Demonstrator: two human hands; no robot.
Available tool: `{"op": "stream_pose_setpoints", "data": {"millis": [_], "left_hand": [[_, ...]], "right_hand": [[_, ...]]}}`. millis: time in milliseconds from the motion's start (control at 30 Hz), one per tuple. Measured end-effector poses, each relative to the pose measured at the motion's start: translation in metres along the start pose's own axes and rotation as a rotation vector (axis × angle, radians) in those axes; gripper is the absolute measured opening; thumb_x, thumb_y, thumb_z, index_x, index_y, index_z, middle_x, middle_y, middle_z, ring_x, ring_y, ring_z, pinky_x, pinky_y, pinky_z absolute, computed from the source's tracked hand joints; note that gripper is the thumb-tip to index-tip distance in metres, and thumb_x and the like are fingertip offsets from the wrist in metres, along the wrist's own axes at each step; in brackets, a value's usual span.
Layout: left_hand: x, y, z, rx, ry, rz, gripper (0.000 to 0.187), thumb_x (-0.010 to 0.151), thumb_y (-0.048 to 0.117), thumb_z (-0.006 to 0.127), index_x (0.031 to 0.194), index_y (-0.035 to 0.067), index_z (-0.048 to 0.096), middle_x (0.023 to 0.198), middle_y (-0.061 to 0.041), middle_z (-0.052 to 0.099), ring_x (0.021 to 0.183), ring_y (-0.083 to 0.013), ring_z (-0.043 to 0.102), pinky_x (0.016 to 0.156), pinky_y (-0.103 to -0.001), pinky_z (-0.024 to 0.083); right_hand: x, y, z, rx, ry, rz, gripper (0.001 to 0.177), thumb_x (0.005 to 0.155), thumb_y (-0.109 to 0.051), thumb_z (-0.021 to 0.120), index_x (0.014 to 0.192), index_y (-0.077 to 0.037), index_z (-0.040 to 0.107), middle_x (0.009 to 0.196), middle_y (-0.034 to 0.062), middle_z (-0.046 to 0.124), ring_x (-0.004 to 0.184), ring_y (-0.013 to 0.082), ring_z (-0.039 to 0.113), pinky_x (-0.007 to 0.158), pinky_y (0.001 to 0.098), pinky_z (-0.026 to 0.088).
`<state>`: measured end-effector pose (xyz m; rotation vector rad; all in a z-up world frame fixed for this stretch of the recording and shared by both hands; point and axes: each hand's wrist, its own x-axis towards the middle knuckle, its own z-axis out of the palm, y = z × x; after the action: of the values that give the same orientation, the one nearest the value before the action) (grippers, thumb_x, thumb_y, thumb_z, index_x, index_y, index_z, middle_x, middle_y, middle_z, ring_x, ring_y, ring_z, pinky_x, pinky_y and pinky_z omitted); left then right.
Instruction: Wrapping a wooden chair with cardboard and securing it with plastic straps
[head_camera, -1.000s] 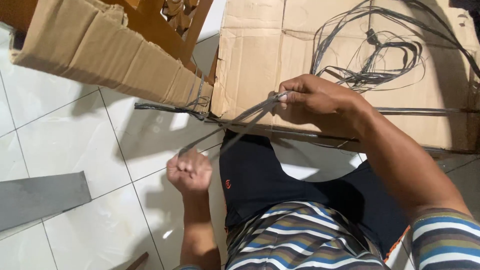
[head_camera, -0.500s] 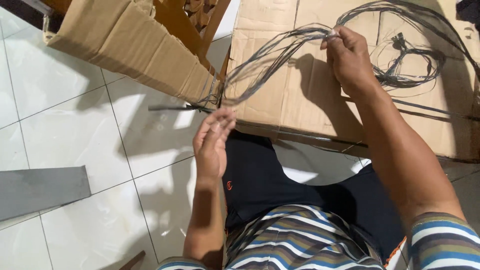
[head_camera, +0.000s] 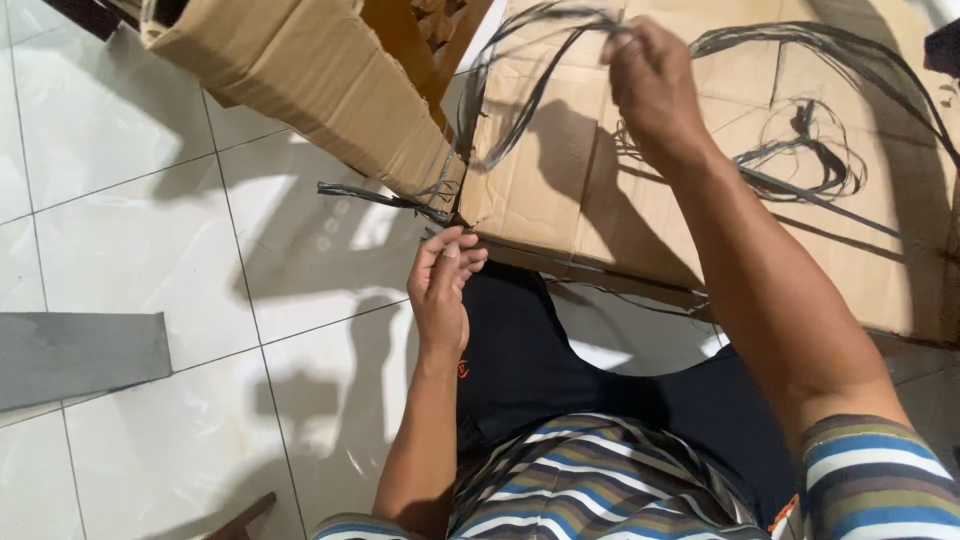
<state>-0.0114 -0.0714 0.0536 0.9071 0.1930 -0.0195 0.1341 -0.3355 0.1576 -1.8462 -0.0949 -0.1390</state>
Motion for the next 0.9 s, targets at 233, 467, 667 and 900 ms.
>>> {"op": "stream_pose_setpoints", "data": {"millis": [233, 467, 667, 900], "left_hand": [[-0.002, -0.017, -0.022, -0.057, 0.128, -0.072, 0.024, 0.101, 0.012, 0.057, 0.120, 0.000, 0.063, 0.102, -0.014, 0.070, 0.088, -0.0205, 0.068, 0.084, -0.032, 0.054], [0.000, -0.025, -0.032, -0.025, 0.158, -0.176, 0.028, 0.100, 0.013, 0.057, 0.121, -0.003, 0.063, 0.101, -0.015, 0.069, 0.087, -0.0209, 0.066, 0.082, -0.032, 0.052], [0.001, -0.043, -0.043, 0.081, 0.135, -0.265, 0.032, 0.098, 0.019, 0.057, 0.120, -0.002, 0.065, 0.101, -0.013, 0.069, 0.083, -0.0172, 0.065, 0.078, -0.028, 0.052], [0.000, -0.081, -0.057, 0.045, 0.133, -0.296, 0.027, 0.099, 0.015, 0.058, 0.117, -0.005, 0.065, 0.099, -0.015, 0.069, 0.084, -0.0195, 0.066, 0.077, -0.028, 0.054]], "right_hand": [[0.010, 0.011, 0.026, 0.077, 0.038, 0.394, 0.019, 0.112, -0.020, 0.043, 0.104, -0.014, 0.060, 0.070, -0.0074, 0.043, 0.050, 0.0052, 0.035, 0.037, 0.0239, 0.029], [0.004, -0.014, 0.079, -0.292, -0.308, 0.215, 0.028, 0.115, -0.026, 0.042, 0.096, -0.011, 0.057, 0.075, -0.0018, 0.043, 0.056, 0.0102, 0.039, 0.052, 0.0264, 0.039], [0.006, -0.029, 0.098, -0.341, -0.417, 0.053, 0.025, 0.114, -0.018, 0.043, 0.095, -0.009, 0.058, 0.082, 0.0027, 0.051, 0.066, 0.0149, 0.044, 0.062, 0.0303, 0.043], [0.011, -0.019, 0.110, -0.066, -0.438, 0.197, 0.020, 0.113, -0.017, 0.047, 0.106, -0.008, 0.063, 0.081, -0.0014, 0.055, 0.064, 0.0080, 0.046, 0.060, 0.0222, 0.040]]}}
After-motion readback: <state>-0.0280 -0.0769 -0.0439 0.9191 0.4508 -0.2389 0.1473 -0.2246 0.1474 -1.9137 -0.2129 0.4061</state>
